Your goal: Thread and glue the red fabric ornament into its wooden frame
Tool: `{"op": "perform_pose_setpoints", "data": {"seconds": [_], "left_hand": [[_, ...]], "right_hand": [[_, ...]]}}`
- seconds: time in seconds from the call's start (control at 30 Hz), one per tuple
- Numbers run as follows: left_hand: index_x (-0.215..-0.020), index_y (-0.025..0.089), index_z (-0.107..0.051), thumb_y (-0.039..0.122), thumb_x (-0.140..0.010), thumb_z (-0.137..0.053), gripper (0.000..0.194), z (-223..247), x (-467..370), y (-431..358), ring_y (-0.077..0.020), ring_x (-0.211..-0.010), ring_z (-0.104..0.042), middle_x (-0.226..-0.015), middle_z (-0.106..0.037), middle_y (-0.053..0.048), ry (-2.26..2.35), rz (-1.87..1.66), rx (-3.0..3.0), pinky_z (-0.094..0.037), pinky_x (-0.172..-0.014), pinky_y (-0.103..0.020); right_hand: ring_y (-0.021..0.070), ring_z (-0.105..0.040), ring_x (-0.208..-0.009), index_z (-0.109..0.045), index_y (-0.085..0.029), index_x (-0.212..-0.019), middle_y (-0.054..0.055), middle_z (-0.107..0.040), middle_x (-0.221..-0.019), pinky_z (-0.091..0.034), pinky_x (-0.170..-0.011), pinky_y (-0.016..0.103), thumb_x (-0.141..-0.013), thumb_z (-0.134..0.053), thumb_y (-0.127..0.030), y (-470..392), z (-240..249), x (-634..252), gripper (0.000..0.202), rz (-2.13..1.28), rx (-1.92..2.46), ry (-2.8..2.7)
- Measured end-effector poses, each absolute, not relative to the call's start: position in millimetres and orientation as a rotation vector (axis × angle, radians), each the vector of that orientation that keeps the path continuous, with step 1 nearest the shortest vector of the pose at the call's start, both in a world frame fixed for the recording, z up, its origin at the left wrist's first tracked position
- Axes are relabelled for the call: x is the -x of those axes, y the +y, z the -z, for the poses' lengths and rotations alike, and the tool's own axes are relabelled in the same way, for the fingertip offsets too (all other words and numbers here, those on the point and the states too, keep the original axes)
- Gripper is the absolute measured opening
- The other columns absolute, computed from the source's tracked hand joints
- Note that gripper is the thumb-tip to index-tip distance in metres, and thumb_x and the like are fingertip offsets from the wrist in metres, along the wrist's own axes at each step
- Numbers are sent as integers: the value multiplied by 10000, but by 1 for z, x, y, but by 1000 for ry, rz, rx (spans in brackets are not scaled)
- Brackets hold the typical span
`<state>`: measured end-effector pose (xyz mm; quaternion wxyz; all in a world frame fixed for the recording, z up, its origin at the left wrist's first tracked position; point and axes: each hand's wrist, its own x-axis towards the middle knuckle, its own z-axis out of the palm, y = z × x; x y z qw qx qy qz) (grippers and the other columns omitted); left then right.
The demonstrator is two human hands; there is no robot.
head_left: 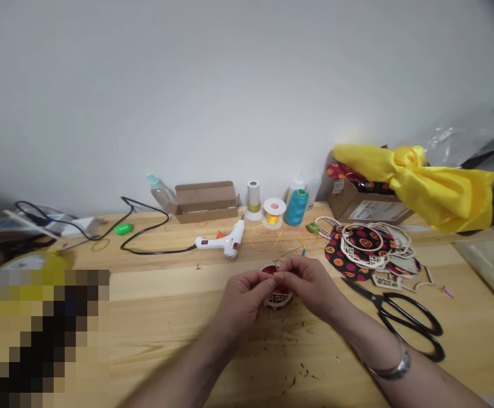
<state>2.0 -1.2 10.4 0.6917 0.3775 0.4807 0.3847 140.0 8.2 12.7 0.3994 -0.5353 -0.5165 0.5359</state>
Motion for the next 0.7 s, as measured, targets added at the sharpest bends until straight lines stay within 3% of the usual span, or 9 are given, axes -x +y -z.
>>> {"op": "perform_pose_setpoints", "data": {"seconds": [0.1, 0.23, 0.37, 0.47, 0.6, 0.7], "left_hand": [[-632, 126, -649, 274, -684, -641, 157, -12, 0, 0, -26, -386, -360, -439, -507, 61, 1095, -843, -893, -274, -402, -142], [-650, 126, -653, 274, -657, -655, 148, -17, 1, 2, -78, -517, -515, -573, -626, 1, 1154, -853, -952, -402, -527, -176], [-607, 130, -629, 282, -631, -668, 158, -20, 2, 3, -98, -591, -564, -894, -671, -60, 1173, -905, -954, -439, -573, -211], [-593, 133, -612, 271, -629, -664, 152, -19, 2, 1, -52, -501, -514, -1092, -611, -71, 1146, -905, -954, -408, -498, -203], [-593, 138, -612, 234, -649, -641, 115, -14, 1, -2, -52, -513, -506, -1121, -593, -65, 1077, -876, -1038, -397, -508, -207], [-588, 147, -619, 229, -675, -616, 120, -10, -1, -4, -76, -522, -501, -838, -658, -30, 1068, -832, -1154, -371, -505, -203]], "right_hand": [[93, -458, -517, -518, -158, -588, -37, -513, -545, -372, -500, 206, -678, -564, -187, 8, -12, -142, 105, -1257, 1376, -1404], [107, -477, -541, -528, -166, -625, -22, -538, -569, -372, -518, 214, -722, -543, -197, 10, -9, -146, 103, -1076, 1416, -1545], [117, -486, -570, -518, -177, -648, -15, -551, -600, -366, -537, 223, -756, -520, -197, 10, -7, -149, 109, -873, 1449, -1657], [121, -486, -574, -507, -185, -649, -13, -553, -605, -361, -542, 230, -768, -509, -203, 10, -6, -150, 120, -812, 1462, -1680], [129, -489, -563, -502, -191, -639, -10, -552, -586, -372, -540, 244, -762, -509, -223, 11, -7, -149, 128, -907, 1465, -1588], [114, -475, -500, -482, -191, -617, -23, -541, -534, -369, -495, 235, -743, -512, -227, 10, -9, -146, 134, -1136, 1414, -1409]]}}
